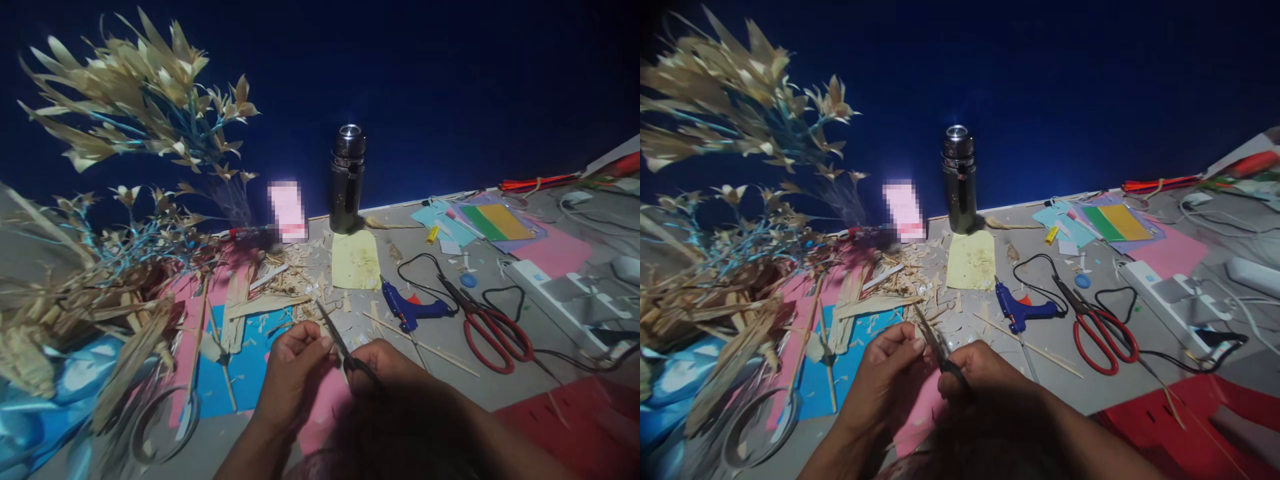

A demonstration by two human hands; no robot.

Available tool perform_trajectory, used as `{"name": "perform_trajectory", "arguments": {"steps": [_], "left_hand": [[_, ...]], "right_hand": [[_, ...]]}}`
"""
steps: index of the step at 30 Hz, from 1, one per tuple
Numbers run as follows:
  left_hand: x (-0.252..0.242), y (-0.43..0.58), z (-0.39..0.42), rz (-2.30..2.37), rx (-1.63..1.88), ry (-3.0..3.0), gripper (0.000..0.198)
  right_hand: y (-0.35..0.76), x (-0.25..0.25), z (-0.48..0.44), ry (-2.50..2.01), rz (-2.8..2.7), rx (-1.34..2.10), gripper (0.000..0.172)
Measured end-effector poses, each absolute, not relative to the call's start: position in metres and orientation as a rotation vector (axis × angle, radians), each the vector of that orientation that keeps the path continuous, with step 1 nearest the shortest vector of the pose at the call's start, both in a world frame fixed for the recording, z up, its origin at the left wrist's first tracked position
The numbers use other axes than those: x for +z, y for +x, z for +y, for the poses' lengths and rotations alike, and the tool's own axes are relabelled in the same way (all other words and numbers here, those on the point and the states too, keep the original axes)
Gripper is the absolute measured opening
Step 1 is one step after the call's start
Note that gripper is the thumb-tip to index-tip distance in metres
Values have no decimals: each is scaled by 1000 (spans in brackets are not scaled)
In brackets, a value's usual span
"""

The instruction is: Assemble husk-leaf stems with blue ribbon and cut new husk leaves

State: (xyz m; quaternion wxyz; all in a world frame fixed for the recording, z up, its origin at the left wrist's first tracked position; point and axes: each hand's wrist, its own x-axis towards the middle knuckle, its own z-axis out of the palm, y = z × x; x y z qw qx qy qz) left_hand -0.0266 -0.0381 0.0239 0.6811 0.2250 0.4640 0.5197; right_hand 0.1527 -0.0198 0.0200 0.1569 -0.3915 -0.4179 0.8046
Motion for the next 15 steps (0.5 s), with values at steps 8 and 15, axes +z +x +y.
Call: {"name": "perform_trajectory", "arguments": {"steps": [8,15], "left_hand": [[32,-26,-35,1163,1160,658,27],[28,-30,-35,1166,1171,645,29]], "right_hand": [[157,14,-11,-1081,-1350,2007,47],[159,18,0,-1131,-1268,1903,41]]}}
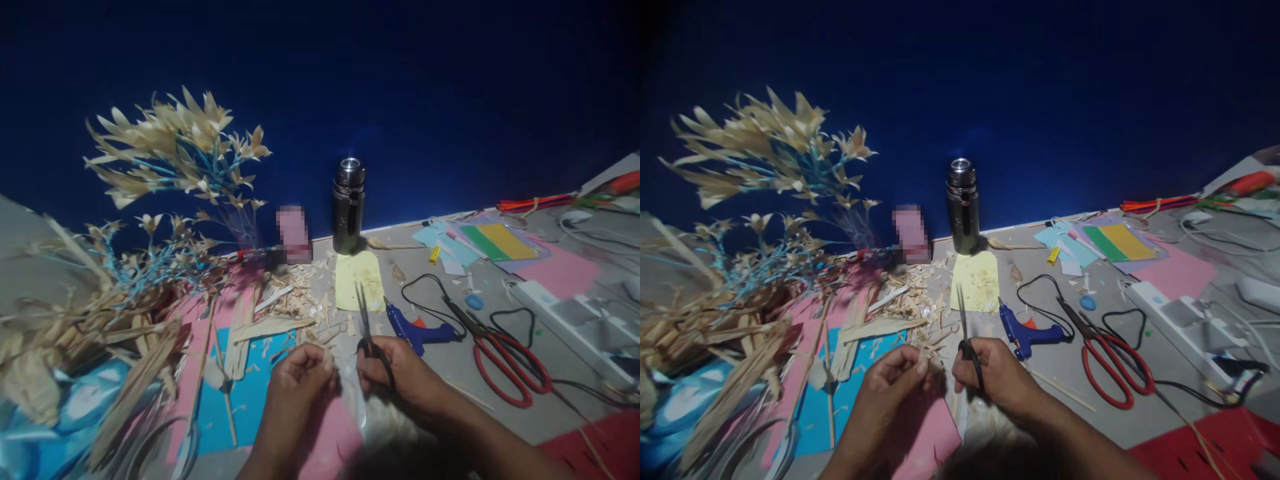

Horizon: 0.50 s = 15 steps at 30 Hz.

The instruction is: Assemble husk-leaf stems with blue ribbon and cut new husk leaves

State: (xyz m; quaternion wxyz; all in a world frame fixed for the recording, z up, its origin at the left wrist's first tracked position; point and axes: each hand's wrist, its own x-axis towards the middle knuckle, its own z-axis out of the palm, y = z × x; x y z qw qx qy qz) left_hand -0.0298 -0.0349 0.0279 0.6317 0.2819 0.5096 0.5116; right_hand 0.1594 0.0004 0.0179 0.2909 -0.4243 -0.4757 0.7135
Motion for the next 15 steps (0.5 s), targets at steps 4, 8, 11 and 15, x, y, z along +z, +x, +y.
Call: {"name": "perform_trajectory", "arguments": {"steps": [4,8,11,15], "left_hand": [[30,-26,-34,1264,1070,874,29],[21,-25,-30,1253,1047,969,30],[8,-29,-25,1252,979,1060,31],[-11,-33,-19,1211,943,1073,36]], "right_hand": [[152,28,10,-1111,-1177,1850,44],[146,34,19,-1077,-1261,1876,33],[145,32,24,-1083,-1355,1827,23],[145,32,31,-1121,-1419,1841,21]]}}
